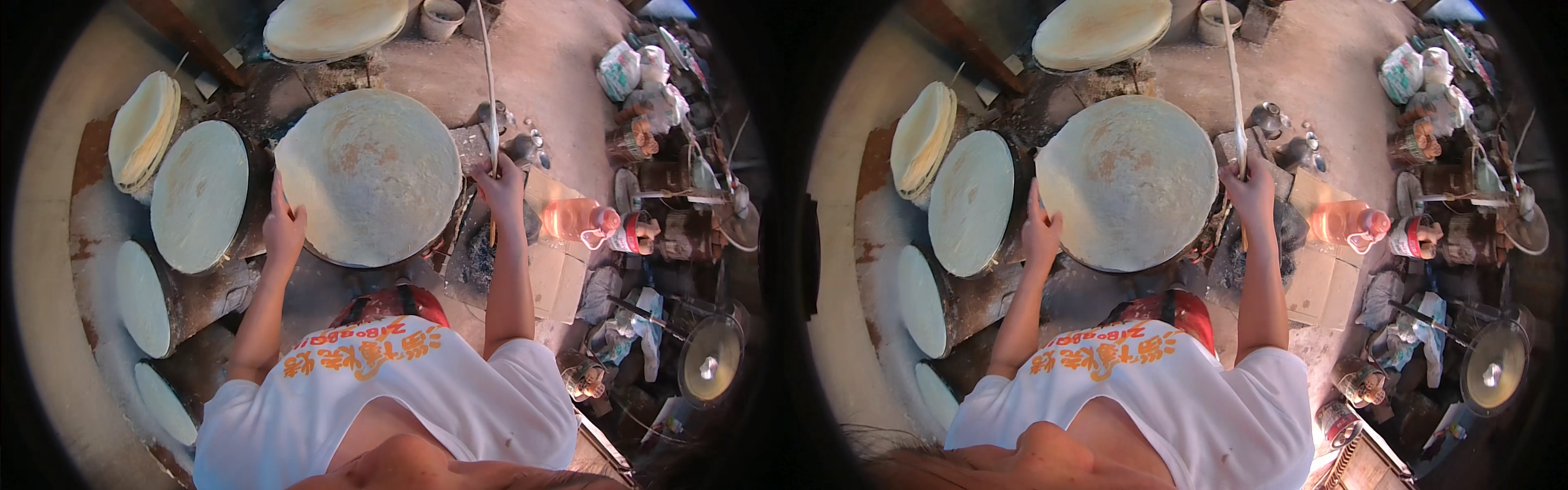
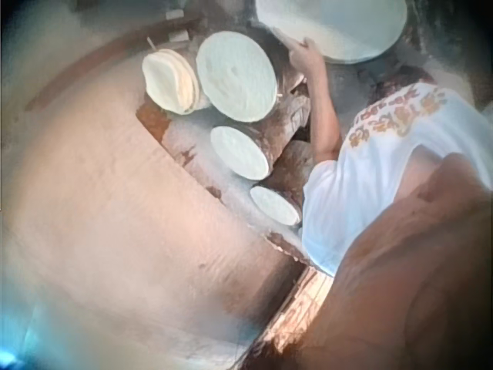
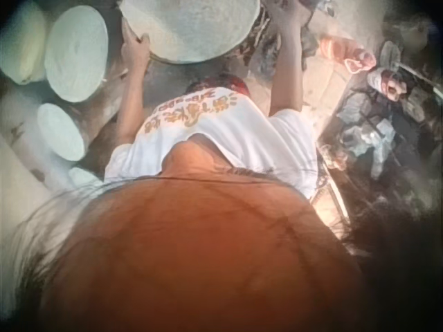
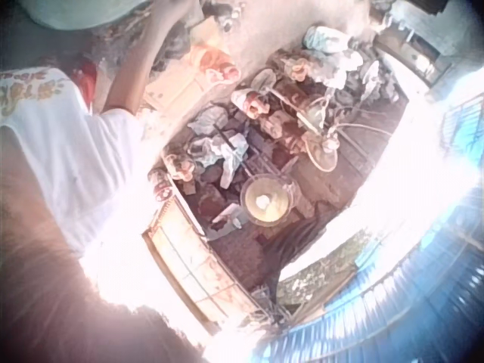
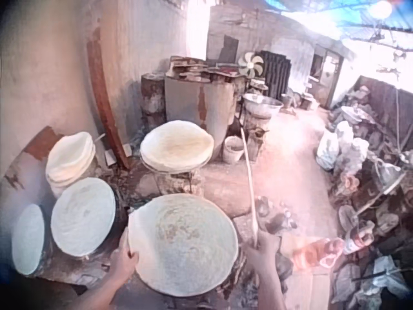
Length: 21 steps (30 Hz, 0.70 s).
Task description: The person uses a ladle to pour batter onto multiple heated circular griddles, spreads it thin using a stick, and then uses the stick to lift and flip the cooked flatbreads, stacking them on a nearby surface.
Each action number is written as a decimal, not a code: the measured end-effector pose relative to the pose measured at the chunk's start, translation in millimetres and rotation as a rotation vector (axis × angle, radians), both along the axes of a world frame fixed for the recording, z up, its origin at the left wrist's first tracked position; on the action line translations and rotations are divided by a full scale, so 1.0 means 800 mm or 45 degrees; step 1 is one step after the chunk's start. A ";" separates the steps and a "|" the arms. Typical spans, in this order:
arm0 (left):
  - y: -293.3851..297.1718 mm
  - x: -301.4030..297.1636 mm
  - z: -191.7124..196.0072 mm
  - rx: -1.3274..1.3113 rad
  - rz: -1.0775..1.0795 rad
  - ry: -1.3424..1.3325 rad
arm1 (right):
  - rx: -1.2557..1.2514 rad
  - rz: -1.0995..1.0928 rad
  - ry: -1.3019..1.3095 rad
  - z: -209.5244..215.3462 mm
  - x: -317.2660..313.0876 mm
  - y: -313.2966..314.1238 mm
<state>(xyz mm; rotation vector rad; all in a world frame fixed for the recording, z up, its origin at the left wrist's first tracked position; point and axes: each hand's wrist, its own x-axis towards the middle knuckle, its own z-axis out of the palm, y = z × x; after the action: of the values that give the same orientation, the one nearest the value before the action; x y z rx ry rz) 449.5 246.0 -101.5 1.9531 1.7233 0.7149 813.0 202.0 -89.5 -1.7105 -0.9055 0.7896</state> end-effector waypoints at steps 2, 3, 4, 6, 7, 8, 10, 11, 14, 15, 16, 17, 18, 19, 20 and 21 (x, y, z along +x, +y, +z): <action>0.014 0.024 0.043 -0.072 -0.011 -0.355 | 0.038 -0.065 -0.085 -0.003 0.008 -0.019; 0.020 0.026 0.064 -0.200 0.009 -0.592 | 0.043 -0.067 -0.088 0.000 0.005 -0.026; 0.014 0.018 0.044 -0.303 -0.006 -0.806 | 0.051 -0.130 0.071 0.004 0.002 -0.038; -0.045 0.006 -0.004 -0.485 -0.057 -1.244 | 0.097 -0.220 0.205 0.010 -0.015 -0.066; -0.067 -0.003 -0.043 -0.259 -0.295 -1.364 | 0.129 -0.244 0.201 0.008 -0.024 -0.076; -0.070 -0.007 -0.044 -0.285 -0.337 -1.372 | 0.082 -0.266 0.211 -0.003 -0.033 -0.093; -0.079 -0.011 -0.037 0.512 -0.587 -0.072 | -0.002 -0.324 0.247 -0.011 -0.050 -0.130; -0.076 -0.013 -0.041 0.502 -0.616 -0.083 | -0.008 -0.356 0.243 -0.014 -0.056 -0.148; -0.027 -0.013 -0.036 0.815 -0.787 0.281 | -0.022 -0.451 0.291 -0.020 -0.065 -0.180; -0.015 -0.009 -0.022 0.828 -0.799 0.271 | -0.010 -0.466 0.285 -0.020 -0.066 -0.187; -0.003 -0.003 0.003 0.830 -0.931 0.210 | -0.011 -0.469 0.297 -0.020 -0.063 -0.192; 0.009 0.005 0.030 0.828 -1.057 0.152 | -0.014 -0.466 0.308 -0.021 -0.059 -0.197; 0.021 0.015 0.064 0.859 -1.104 0.104 | -0.001 -0.488 0.338 -0.022 -0.055 -0.198; 0.037 0.027 0.087 0.883 -1.094 0.112 | 0.022 -0.477 0.336 -0.019 -0.051 -0.201; 0.056 0.041 0.106 0.894 -1.167 0.069 | 0.022 -0.515 0.327 -0.018 -0.045 -0.205; 0.074 0.056 0.125 0.906 -1.233 0.035 | 0.024 -0.544 0.320 -0.016 -0.034 -0.202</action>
<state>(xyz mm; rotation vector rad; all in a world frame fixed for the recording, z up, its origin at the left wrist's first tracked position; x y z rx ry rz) 494.2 304.9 -1.6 2.8627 0.3295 0.9507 785.7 40.1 -102.5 -1.6632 -0.3565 0.6822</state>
